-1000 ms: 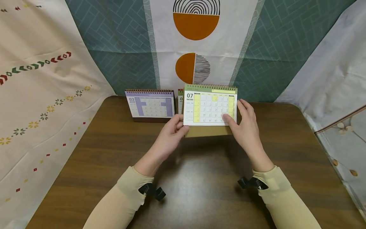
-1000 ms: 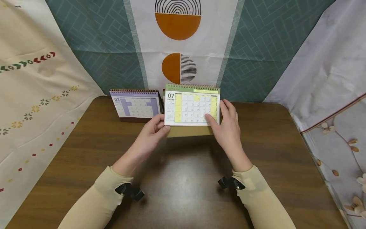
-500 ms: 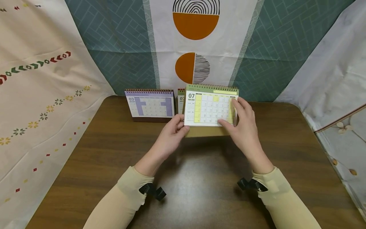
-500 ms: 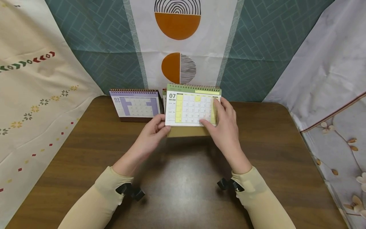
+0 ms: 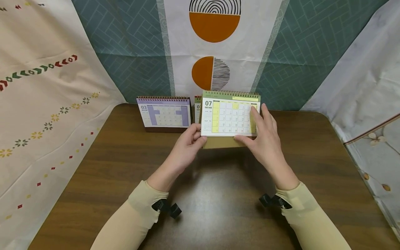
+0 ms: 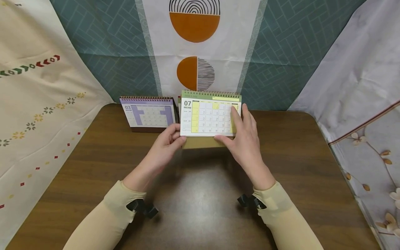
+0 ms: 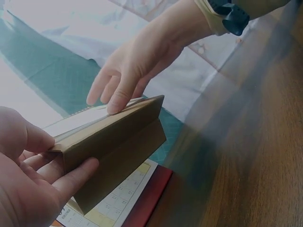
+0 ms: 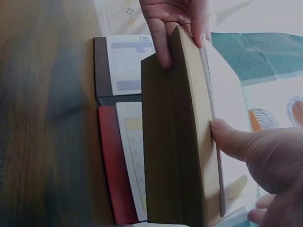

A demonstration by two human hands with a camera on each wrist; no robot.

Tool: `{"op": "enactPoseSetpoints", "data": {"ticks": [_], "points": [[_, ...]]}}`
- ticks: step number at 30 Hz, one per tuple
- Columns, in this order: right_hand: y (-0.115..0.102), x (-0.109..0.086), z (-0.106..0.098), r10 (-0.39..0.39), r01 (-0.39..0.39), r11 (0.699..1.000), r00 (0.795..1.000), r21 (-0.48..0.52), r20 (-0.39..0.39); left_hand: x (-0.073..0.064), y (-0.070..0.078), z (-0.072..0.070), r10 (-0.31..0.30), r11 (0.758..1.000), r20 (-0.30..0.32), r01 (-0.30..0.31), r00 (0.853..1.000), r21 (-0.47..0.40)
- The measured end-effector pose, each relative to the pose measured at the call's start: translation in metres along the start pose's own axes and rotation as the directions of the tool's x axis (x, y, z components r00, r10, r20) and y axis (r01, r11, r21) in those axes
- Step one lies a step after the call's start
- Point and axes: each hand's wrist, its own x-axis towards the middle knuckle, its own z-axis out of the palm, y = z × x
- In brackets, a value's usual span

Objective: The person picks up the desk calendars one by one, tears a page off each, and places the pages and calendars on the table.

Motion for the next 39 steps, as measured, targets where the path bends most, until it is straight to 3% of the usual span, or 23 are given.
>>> {"op": "enactPoseSetpoints", "data": {"ticks": [3,7,10,19,32,39], "points": [[0.001,-0.001,0.002,-0.123,0.121,0.992,0.991,-0.043,-0.051,0.0,0.0,0.0,0.0,1.0,0.0,0.0,1.0,-0.001],[0.001,-0.001,0.007,-0.323,0.316,0.945,0.941,-0.083,-0.098,0.001,-0.001,0.001,0.002,1.0,0.004,-0.002,1.0,-0.001],[-0.002,-0.001,0.011,-0.397,0.392,0.917,0.911,-0.07,-0.107,0.001,-0.001,0.002,0.0,1.0,0.009,0.0,1.0,-0.002],[-0.011,0.0,0.025,-0.474,0.474,0.88,0.874,-0.027,-0.109,0.0,-0.002,0.006,-0.024,1.0,0.023,0.024,0.999,0.019],[-0.017,-0.001,0.031,-0.54,0.545,0.838,0.833,0.011,-0.123,0.0,-0.008,0.014,-0.014,0.999,0.053,0.012,0.999,0.042],[-0.019,-0.001,0.032,-0.588,0.597,0.802,0.792,0.009,-0.164,-0.001,-0.008,0.016,0.006,0.998,0.058,-0.009,0.998,0.055]]}}
